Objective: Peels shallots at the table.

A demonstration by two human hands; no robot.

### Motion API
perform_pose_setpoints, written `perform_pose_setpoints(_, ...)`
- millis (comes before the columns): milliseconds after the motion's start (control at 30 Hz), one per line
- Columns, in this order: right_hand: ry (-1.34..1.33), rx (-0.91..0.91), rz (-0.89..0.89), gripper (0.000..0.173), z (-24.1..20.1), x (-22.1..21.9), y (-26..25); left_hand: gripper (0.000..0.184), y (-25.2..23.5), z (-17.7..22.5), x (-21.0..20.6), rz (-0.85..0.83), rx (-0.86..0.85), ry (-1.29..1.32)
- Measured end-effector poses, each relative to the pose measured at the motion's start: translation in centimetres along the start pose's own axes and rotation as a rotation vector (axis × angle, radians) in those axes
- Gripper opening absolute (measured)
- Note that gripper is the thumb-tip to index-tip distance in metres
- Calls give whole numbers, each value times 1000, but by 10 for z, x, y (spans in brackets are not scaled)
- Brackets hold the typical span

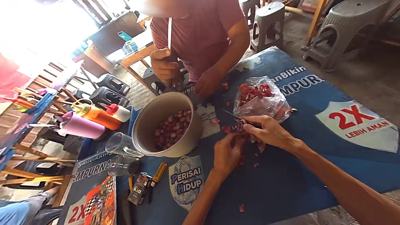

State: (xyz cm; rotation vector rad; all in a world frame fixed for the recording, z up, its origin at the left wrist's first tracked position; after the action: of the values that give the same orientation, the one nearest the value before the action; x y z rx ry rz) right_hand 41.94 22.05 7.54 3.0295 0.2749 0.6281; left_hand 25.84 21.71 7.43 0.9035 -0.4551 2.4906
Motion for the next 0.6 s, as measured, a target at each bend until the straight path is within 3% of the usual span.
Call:
perform_pose_setpoints(67, -99, -7, -52, 36, -2, -6, 1, 26, -4, -16, 14, 48, 89, 187)
perform_pose_setpoints(167, -233, -27, -156, 41, -5, -17, 3, 27, -6, -33, 25, 98, 128, 252)
perform_pose_setpoints(600, -174, 17, -319, 53, -5, -41, 7, 26, -1, -27, 18, 101, 92, 85)
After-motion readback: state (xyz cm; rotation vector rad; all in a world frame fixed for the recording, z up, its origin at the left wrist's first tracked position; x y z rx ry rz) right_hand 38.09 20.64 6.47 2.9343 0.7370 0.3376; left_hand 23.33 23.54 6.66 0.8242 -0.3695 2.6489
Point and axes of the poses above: each hand's wrist, its own y-axis away from the middle knuckle, its own x-axis out of the back of the hand, z = x × y, the point moved 7 cm from there along -y, towards the middle knuckle, and after that the axes turned 7 degrees about -z, right-handed, at the moved point
